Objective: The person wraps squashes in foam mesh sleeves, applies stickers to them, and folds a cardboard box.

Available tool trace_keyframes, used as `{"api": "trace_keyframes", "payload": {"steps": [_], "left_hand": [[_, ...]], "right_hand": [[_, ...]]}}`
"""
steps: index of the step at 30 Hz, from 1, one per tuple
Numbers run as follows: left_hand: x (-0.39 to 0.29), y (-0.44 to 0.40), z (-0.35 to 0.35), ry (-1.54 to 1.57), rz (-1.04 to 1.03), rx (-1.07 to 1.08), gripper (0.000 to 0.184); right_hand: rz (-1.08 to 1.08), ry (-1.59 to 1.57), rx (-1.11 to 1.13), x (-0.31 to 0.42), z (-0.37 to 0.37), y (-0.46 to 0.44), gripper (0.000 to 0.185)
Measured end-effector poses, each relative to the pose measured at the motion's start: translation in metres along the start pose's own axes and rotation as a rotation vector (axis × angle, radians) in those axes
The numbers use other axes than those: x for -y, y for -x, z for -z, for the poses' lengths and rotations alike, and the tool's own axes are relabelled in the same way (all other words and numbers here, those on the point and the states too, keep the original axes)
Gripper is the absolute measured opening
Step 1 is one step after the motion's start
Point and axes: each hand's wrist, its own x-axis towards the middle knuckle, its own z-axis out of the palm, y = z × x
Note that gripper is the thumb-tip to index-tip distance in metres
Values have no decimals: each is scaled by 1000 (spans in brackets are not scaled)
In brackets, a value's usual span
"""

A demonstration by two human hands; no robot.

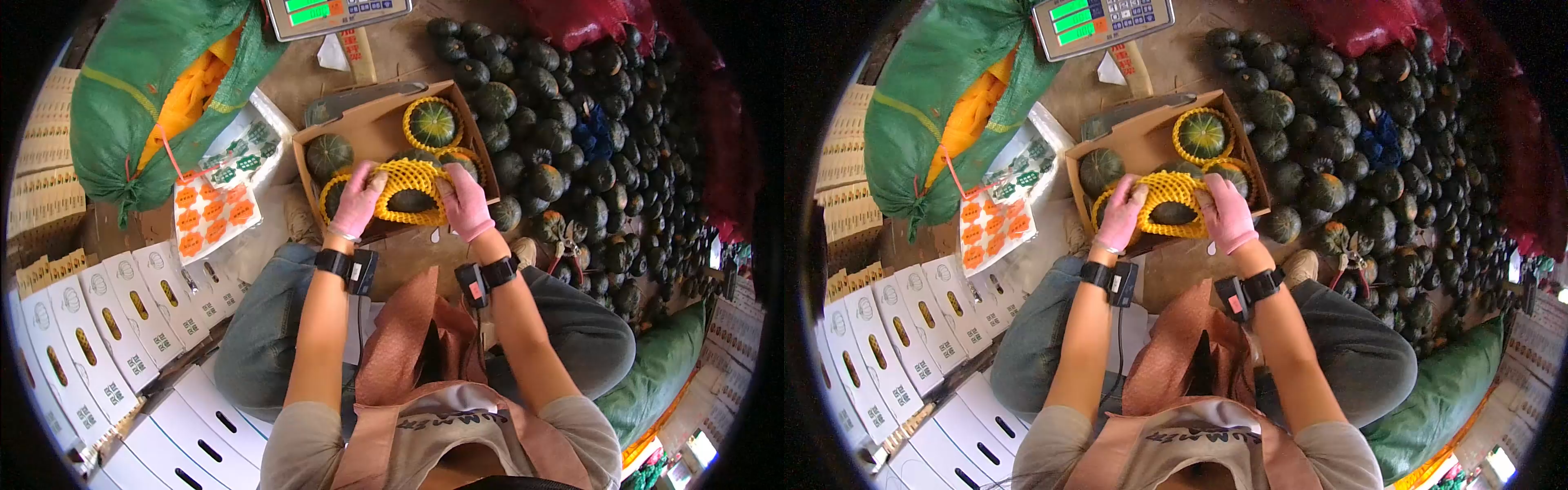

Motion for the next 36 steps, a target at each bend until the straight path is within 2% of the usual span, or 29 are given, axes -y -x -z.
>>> {"api": "trace_keyframes", "payload": {"steps": [3, 6, 9, 14, 17, 18, 21, 22, 23, 25, 26, 27, 29, 30, 33, 36], "left_hand": [[6, -1, 9, -80, -77, -84, 16], [2, -10, 5, -135, -176, -199, 16], [13, -11, 4, -98, -93, -227, 17], [19, -13, -4, 32, -45, -324, 17], [25, -13, -8, 97, 80, -336, 15], [32, -17, -5, 120, 134, -319, 14], [37, -26, 10, -121, 186, -167, 14], [34, -22, 12, -460, 5, -230, 14], [17, -15, 8, -588, -182, -342, 15], [-3, -4, -2, -554, -295, -508, 17], [-9, 3, 1, -540, -517, -379, 21], [-15, 11, 2, -720, -600, -225, 25], [-20, 18, 0, -863, -592, -73, 30], [-19, 15, 4, -826, -551, -66, 34], [-20, 3, 15, -783, -395, 97, 40], [-25, -2, 21, -608, -279, 229, 46]], "right_hand": [[16, -246, -9, -8, -11, -14, 23], [-13, -180, -77, -14, -21, -31, 20], [-95, -202, -131, -14, -24, -41, 17], [-300, -292, -75, -25, -27, -43, 15], [-482, -517, -124, -44, -34, -37, 19], [-465, -407, -101, -50, -33, -35, 23], [-389, 103, 5, -44, -29, -36, 29], [-491, 185, 34, -29, -26, -32, 29], [-522, 259, 28, -11, -21, -32, 28], [-384, 336, -235, 3, -22, -22, 27], [-409, 214, -282, 5, -22, -15, 27], [-208, 230, -276, 2, -23, -8, 27], [178, 258, -236, 4, -24, 13, 30], [193, 284, -259, 13, -20, 18, 33], [-126, 216, -156, 26, -25, 20, 38], [-251, 278, -87, 31, -25, 9, 41]]}}
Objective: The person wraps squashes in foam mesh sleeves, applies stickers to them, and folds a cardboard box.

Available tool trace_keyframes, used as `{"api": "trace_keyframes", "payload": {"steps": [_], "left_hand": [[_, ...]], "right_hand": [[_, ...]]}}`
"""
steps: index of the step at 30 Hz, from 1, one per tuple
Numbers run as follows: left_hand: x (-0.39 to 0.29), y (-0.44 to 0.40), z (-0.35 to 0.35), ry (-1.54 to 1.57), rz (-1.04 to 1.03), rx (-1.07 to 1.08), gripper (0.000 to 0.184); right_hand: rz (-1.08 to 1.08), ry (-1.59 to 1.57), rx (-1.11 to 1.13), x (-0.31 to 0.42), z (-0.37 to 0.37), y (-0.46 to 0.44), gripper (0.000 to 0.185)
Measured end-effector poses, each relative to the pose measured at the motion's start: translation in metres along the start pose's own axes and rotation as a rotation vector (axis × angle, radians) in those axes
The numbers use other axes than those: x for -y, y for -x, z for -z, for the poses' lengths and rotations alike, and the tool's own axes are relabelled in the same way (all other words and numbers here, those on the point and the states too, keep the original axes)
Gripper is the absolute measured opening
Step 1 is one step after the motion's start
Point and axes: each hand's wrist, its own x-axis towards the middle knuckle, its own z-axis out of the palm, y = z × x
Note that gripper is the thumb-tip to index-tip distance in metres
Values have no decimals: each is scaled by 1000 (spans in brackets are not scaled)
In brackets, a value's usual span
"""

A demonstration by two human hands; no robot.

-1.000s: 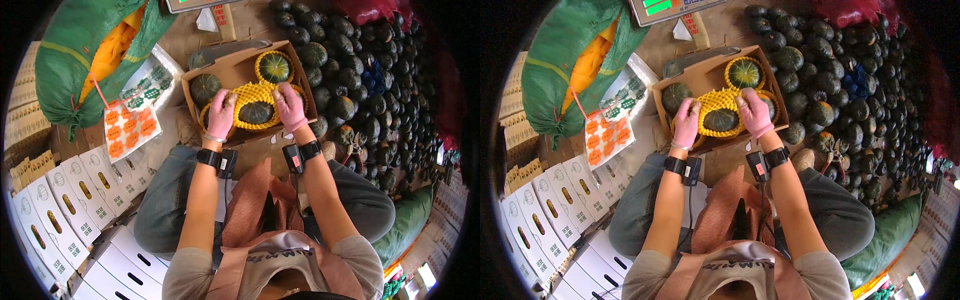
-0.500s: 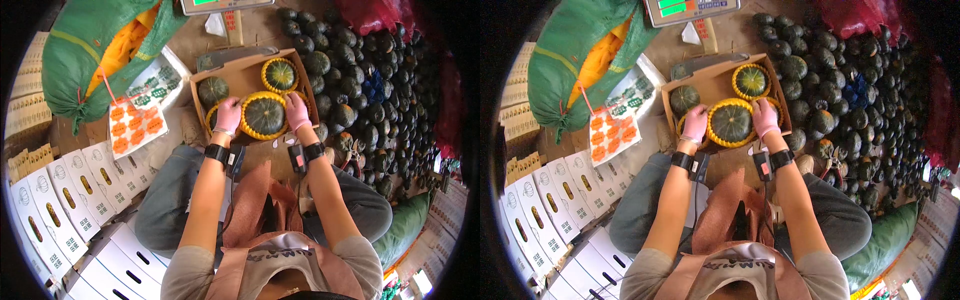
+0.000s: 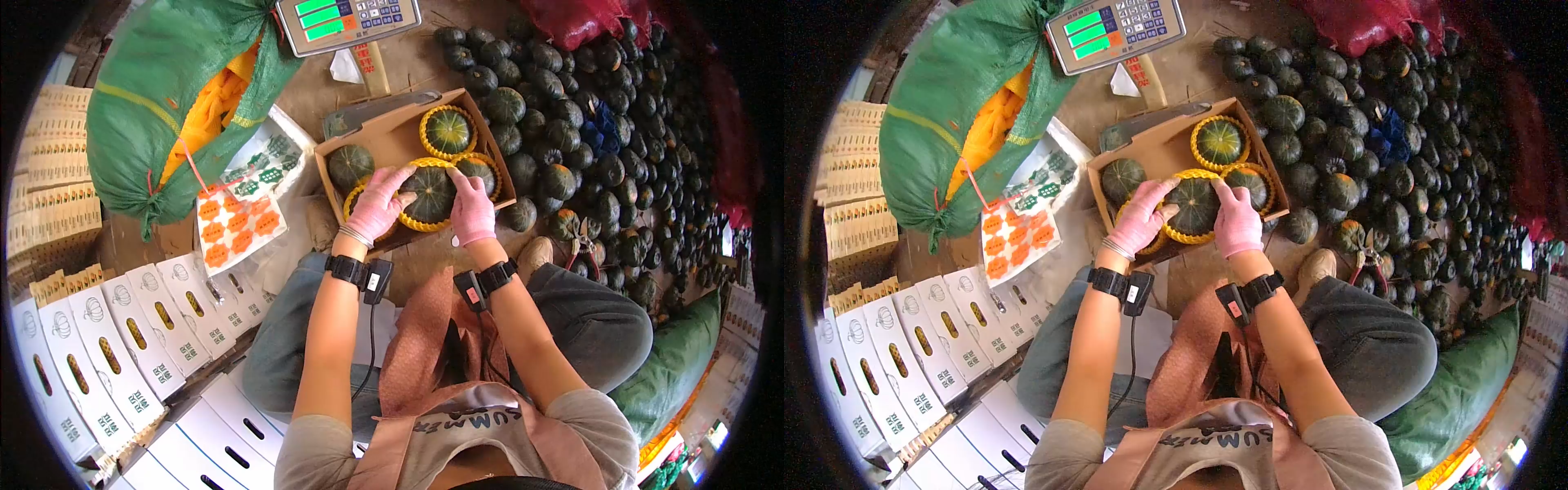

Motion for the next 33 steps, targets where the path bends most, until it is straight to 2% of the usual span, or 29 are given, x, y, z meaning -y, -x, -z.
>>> {"api": "trace_keyframes", "payload": {"steps": [8, 11, 13, 14, 15, 17, 18, 19, 21, 22, 23, 25, 26, 27, 29, 31, 33], "left_hand": [[24, 2, -7, 194, 10, 71, 53], [27, 4, -12, 269, 23, 35, 59], [5, 11, -12, 249, 23, -73, 64], [-6, 15, -14, 388, 35, -162, 74], [-18, 21, -15, 457, 52, -254, 79], [-47, 28, -14, 602, -45, -326, 79], [-44, 28, -14, 661, -12, -388, 72], [-41, 29, -14, 722, 19, -452, 65], [-28, 21, 8, 742, 288, -484, 55], [-3, 7, 9, 366, 193, -651, 42], [17, -2, 12, -147, 182, -701, 47], [27, -15, 21, -710, 372, -525, 56], [36, -20, 24, -775, 481, -328, 66], [39, -23, 25, -802, 495, -274, 66], [42, -23, 25, -856, 526, -153, 68], [42, -22, 26, -842, 552, -119, 70], [42, -23, 25, -871, 557, -114, 71]], "right_hand": [[-11, -8, 32, -4, -3, -9, 42], [-46, -15, 151, -4, 4, -13, 42], [-127, -230, 96, 10, 11, -10, 63], [-173, -351, 122, 10, 6, -10, 97], [-98, -289, 39, 12, 3, -9, 114], [-74, -235, -20, 46, 22, -18, 123], [-3, -469, -21, 39, 14, -35, 124], [23, -460, 3, 38, 10, -47, 118], [102, -338, 3, 51, 6, -70, 108], [233, -273, -104, 54, -6, -80, 102], [311, -264, -182, 57, -17, -89, 101], [387, -284, -249, 58, -44, -101, 102], [390, -275, -237, 56, -57, -102, 104], [422, -257, -239, 54, -69, -104, 104], [297, -24, -42, 54, -78, -95, 104], [152, 348, 188, 59, -77, -96, 101], [37, 416, 301, 76, -71, -104, 98]]}}
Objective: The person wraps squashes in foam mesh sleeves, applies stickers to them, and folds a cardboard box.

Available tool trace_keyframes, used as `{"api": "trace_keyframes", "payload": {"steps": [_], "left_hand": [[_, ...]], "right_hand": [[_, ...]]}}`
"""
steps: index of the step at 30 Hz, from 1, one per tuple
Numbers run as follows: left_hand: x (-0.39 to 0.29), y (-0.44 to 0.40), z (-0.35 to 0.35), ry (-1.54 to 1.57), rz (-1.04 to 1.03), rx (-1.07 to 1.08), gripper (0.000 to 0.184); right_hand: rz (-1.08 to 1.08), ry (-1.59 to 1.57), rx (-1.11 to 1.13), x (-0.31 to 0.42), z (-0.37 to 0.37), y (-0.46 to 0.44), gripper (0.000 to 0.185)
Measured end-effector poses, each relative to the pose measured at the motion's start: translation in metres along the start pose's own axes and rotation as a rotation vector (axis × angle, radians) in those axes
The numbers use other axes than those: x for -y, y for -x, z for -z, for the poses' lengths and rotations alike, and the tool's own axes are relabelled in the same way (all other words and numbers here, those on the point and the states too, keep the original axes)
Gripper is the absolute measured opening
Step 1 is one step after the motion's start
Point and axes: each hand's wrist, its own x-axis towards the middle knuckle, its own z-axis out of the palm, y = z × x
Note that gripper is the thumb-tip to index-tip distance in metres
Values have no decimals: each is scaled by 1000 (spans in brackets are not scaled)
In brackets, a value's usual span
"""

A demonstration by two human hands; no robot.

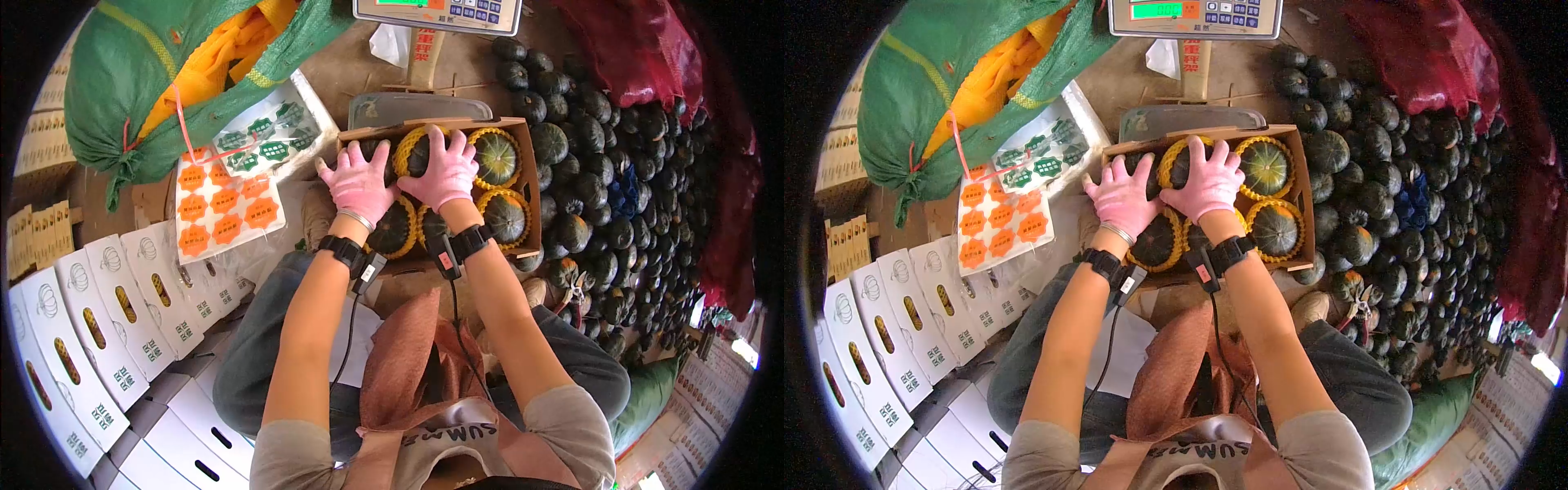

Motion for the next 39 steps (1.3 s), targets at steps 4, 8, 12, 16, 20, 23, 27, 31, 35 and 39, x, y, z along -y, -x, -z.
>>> {"api": "trace_keyframes", "payload": {"steps": [4, 8, 12, 16, 20, 23, 27, 31, 35, 39], "left_hand": [[-5, -6, 6, -16, 39, 101, 72], [-8, -20, -2, -104, 34, 134, 73], [-12, -20, -7, -62, 46, 80, 76], [-11, -20, -2, -61, 49, 120, 77], [-5, -14, 11, 19, 26, 130, 79], [1, -9, 17, 192, -9, 12, 74], [20, 22, 28, 655, -136, -485, 75], [22, 76, 34, 919, 49, -579, 85], [6, 105, 21, 929, 102, -592, 86], [1, 117, 24, 760, -28, -620, 84]], "right_hand": [[-86, 8, -33, 3, -7, -1, 97], [-107, 6, 13, 4, -5, -2, 102], [-125, 75, 119, 6, 0, -5, 109], [-133, 67, 120, 7, 3, -3, 107], [-131, -24, 49, -3, -4, 0, 102], [-171, -22, 48, 4, -9, -2, 100], [-189, 10, 80, 13, -8, -4, 96], [-169, 129, 161, 20, -1, -2, 94], [-166, 196, 255, 27, 16, 4, 89], [-26, 145, 301, 10, 17, 11, 102]]}}
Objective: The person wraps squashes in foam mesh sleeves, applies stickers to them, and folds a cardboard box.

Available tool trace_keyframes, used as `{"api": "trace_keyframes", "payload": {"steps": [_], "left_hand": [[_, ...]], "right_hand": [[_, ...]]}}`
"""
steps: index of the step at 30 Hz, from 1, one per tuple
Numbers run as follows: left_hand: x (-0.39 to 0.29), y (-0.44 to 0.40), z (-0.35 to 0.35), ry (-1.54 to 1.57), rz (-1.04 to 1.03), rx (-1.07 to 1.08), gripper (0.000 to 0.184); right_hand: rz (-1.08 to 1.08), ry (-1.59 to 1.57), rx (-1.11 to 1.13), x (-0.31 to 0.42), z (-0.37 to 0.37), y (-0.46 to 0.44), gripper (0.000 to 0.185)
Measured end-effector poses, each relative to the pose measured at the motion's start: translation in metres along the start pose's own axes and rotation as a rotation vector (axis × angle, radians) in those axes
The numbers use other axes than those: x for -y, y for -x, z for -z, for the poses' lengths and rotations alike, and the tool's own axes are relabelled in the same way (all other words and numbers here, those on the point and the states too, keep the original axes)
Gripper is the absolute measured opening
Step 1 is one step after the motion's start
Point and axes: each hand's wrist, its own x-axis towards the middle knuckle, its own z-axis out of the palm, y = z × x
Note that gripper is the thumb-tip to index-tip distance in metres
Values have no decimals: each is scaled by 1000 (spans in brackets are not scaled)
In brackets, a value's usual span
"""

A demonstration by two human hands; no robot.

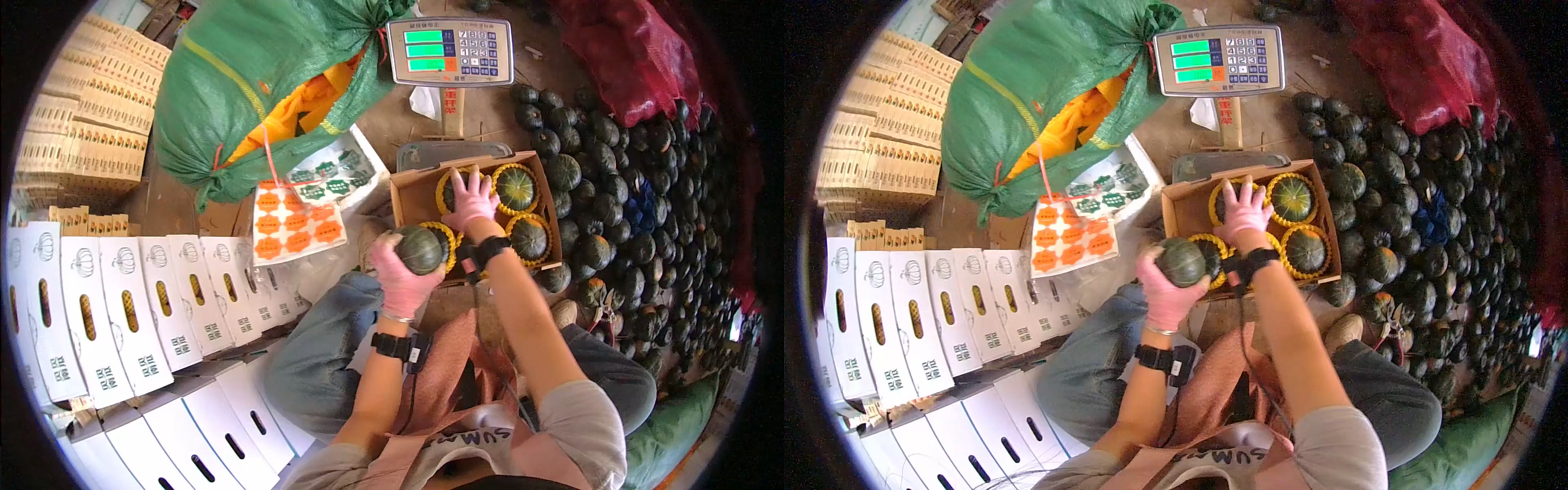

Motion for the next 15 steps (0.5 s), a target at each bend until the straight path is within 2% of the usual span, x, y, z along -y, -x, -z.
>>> {"api": "trace_keyframes", "payload": {"steps": [1, 3, 5, 7, 8, 9, 11, 12, 13, 15], "left_hand": [[0, 2, -1, -1, -77, 11, 83], [-12, 1, -12, 44, -145, 94, 82], [-26, -2, -40, 115, -242, 194, 81], [-38, -1, -74, 41, -288, 411, 76], [-44, -4, -84, -70, -286, 626, 75], [-39, 3, -100, -190, -339, 736, 77], [-63, -11, -77, -136, -276, 858, 82], [-65, -14, -73, -170, -267, 914, 83], [-64, -13, -65, -194, -282, 913, 81], [-49, -5, -59, -194, -285, 809, 78]], "right_hand": [[94, -84, 7, -17, 10, 6, 98], [310, -723, -143, -78, -5, 4, 81], [518, -1194, -440, -115, -15, 30, 63], [351, -1493, -419, -131, -15, 80, 50], [279, -1430, -370, -143, -25, 93, 46], [216, -1360, -320, -156, -39, 101, 43], [65, -1213, -321, -177, -76, 108, 38], [112, -1112, -383, -176, -82, 115, 38], [153, -1022, -441, -172, -91, 121, 38], [151, -1107, -495, -160, -109, 124, 37]]}}
